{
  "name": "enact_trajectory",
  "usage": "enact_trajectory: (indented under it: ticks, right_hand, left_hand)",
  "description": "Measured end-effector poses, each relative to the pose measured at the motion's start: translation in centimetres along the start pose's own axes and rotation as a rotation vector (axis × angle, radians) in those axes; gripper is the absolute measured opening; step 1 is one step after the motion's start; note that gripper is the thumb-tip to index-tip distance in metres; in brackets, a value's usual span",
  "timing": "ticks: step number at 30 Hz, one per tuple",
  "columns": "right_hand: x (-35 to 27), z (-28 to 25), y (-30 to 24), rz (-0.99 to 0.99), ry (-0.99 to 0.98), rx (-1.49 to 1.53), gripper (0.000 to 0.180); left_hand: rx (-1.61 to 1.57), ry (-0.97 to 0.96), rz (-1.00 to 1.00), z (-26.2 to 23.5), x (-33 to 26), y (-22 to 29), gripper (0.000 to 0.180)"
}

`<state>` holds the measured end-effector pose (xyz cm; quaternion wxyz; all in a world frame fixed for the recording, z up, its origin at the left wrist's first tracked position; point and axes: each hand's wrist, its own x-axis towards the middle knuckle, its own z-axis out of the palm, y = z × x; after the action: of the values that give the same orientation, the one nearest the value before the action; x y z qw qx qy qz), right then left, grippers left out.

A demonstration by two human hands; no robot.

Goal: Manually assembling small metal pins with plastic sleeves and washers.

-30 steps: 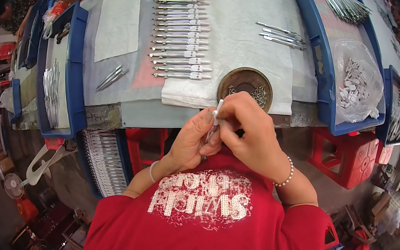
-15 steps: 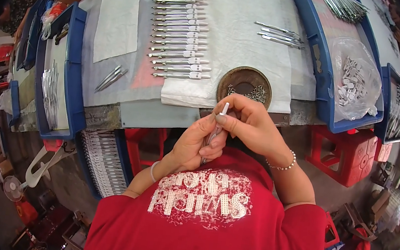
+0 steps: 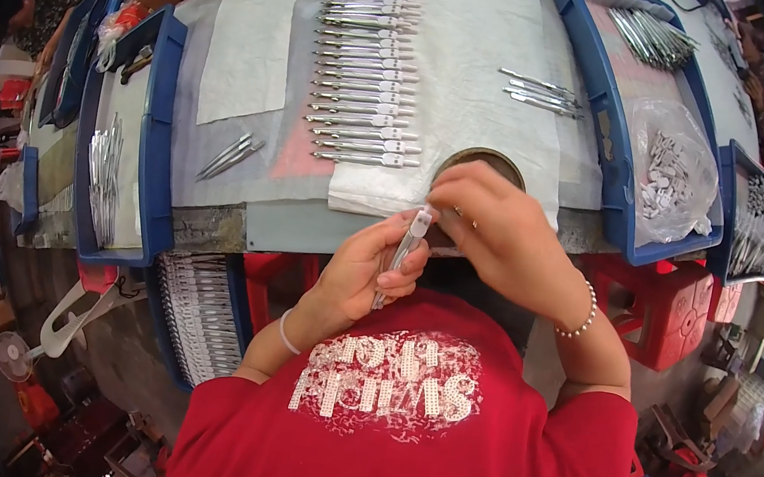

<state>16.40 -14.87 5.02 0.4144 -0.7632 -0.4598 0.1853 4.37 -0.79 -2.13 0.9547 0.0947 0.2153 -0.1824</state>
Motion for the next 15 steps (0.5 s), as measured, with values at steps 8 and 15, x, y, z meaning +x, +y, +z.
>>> enact_trajectory:
  ticks: [8, 15]
  right_hand:
    - [2.0, 1.2, -2.9, -0.552, -0.429, -0.591, 0.012]
    - [7.2, 0.2, -2.8, -0.549, -0.403, -0.543, 0.01]
  left_hand:
    - [0.238, 0.056, -0.106, -0.3, -1.7, 1.6, 0.026]
    - [0.328, 0.15, 0.267, 0.3, -5.3, 6.5, 0.042]
